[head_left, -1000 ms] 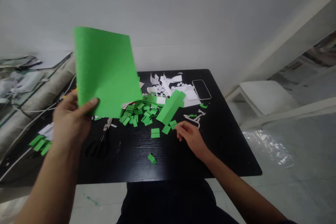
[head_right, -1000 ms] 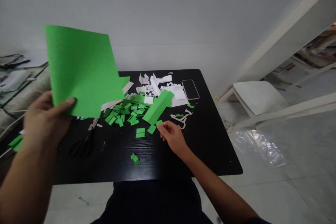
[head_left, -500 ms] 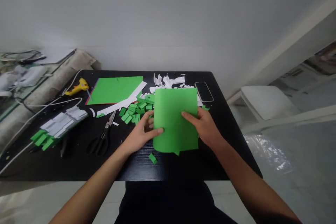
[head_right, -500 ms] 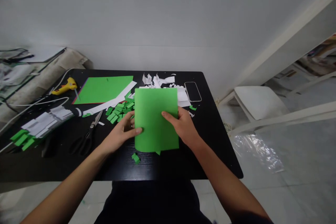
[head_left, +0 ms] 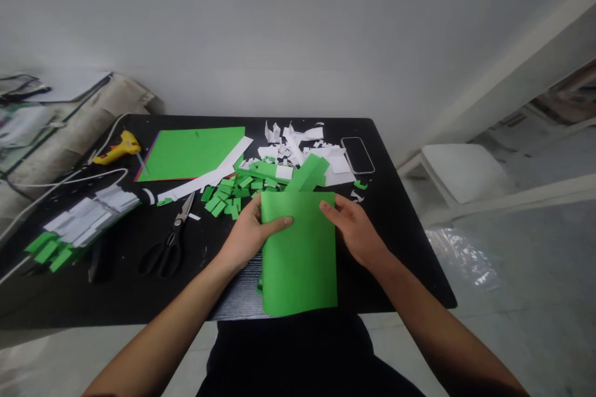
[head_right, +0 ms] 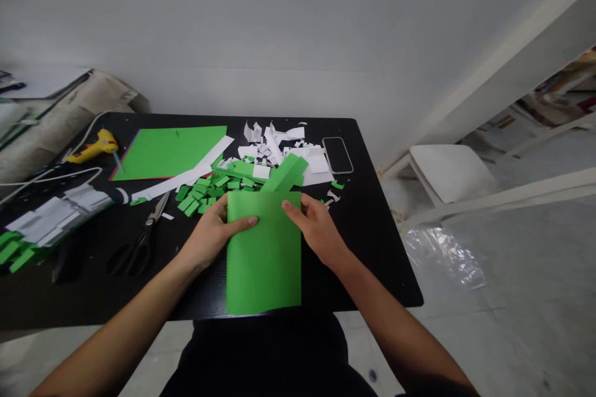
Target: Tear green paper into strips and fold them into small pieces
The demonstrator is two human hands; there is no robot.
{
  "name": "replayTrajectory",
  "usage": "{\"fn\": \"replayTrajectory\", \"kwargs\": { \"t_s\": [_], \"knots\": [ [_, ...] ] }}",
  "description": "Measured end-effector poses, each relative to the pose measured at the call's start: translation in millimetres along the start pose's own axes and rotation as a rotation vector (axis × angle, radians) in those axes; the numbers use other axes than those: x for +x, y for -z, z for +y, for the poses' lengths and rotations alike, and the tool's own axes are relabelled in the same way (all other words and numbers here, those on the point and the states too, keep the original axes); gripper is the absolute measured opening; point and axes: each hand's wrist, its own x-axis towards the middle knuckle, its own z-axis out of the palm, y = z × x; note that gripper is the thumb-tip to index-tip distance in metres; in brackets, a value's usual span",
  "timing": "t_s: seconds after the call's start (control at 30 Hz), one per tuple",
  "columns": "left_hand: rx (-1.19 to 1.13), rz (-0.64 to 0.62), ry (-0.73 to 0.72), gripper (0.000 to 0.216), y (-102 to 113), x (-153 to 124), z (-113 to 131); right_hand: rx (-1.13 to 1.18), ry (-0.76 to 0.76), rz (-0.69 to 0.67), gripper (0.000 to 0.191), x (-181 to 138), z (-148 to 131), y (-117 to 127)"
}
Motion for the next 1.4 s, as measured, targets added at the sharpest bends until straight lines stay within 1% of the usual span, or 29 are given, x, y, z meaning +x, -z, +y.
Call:
{"fn": "replayTrajectory", "kwargs": {
  "t_s": [0.13, 0.27, 0.4, 0.53, 0.6, 0.77, 1.0, 1.27, 1.4],
  "knots": [
    [-0.054, -0.007, 0.042, 0.056, -0.7, -5.9, -3.2, -0.016, -0.009, 0.054, 0.041, 0.8, 6.4, 1.9],
    [-0.082, -0.023, 0.046, 0.052, 0.0, -11.1, -5.1, 0.0, 0.026, 0.059, 0.034, -1.2, 5.8, 2.2],
    [-0.082, -0.018, 0.046, 0.051, 0.4, -14.7, -6.2, -0.05, 0.08, 0.07, 0.042, -3.9, -0.7, 2.6],
    [-0.062, 0.008, 0.056, 0.053, 2.5, -17.4, -9.1, -0.161, 0.171, 0.112, 0.026, -5.5, -3.5, 2.2],
    [-0.043, 0.025, 0.046, 0.052, 4.4, -18.9, -11.7, -0.177, 0.188, 0.12, 0.024, -6.3, -3.2, 1.9],
    [0.047, 0.07, -0.013, 0.047, 8.4, -23.8, -16.0, -0.2, 0.2, 0.11, 0.022, -9.0, -3.5, 1.5],
    [0.1, 0.094, -0.058, 0.048, 8.2, -31.3, -9.3, -0.213, 0.218, 0.094, 0.02, -11.8, -6.8, -0.5],
    [0.111, 0.106, -0.072, 0.046, 7.3, -37.0, -8.6, -0.228, 0.217, 0.088, 0.022, -15.3, -9.8, -2.9],
    [0.116, 0.103, -0.065, 0.046, 6.0, -39.1, -6.9, -0.246, 0.206, 0.11, 0.022, -15.6, -9.5, -3.0]
  ]
}}
